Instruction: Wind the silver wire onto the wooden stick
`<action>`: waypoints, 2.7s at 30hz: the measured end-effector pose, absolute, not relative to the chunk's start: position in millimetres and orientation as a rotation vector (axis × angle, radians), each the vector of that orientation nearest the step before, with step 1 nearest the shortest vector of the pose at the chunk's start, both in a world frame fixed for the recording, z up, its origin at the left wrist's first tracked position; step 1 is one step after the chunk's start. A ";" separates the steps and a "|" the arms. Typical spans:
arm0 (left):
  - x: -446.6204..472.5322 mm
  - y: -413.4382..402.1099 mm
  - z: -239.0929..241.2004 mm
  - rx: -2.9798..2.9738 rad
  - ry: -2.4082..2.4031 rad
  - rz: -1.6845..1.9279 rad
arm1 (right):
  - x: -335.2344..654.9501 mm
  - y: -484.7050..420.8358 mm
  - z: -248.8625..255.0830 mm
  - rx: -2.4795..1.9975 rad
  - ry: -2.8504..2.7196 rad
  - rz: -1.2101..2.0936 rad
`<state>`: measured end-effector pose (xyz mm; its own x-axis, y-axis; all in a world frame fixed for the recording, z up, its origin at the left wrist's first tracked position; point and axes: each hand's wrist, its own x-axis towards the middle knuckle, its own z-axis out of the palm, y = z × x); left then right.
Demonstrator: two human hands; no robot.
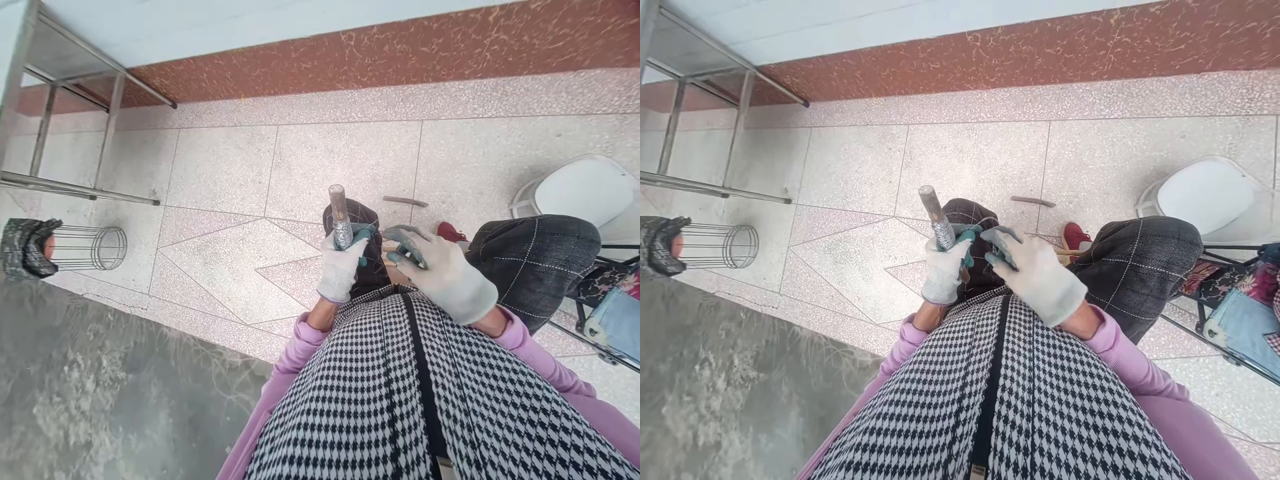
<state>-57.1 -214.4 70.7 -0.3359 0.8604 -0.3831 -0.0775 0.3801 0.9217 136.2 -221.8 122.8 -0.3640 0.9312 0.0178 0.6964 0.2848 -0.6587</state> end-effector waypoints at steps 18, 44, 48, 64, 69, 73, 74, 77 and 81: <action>-88.0 -210.5 88.6 0.276 0.892 0.963 | 207.3 -181.0 94.0 -1.626 -1.606 1.522; -112.8 -230.5 123.3 0.863 1.517 0.744 | 259.1 -169.1 105.8 -2.065 -2.400 0.246; -125.0 -228.8 115.3 0.886 1.562 0.836 | 282.2 -170.4 103.1 -2.209 -2.293 0.242; -146.7 -215.3 100.6 0.603 1.547 1.049 | 301.9 -184.8 98.9 -1.769 -1.501 1.238; -154.1 -208.9 96.0 0.553 1.470 1.092 | 289.3 -189.5 109.3 -1.698 -1.223 1.427; -155.1 -210.5 93.6 0.548 1.477 1.053 | 277.7 -185.7 98.4 -1.668 -1.209 1.345; -155.1 -211.4 92.6 0.550 1.480 1.042 | 273.7 -184.2 94.0 -1.669 -1.221 1.313; -158.4 -213.9 87.6 0.573 1.493 1.040 | 256.0 -182.1 76.7 -1.709 -1.326 1.290; -172.5 -216.4 80.6 0.560 1.510 1.106 | 219.9 -192.0 38.5 -1.733 -1.595 1.491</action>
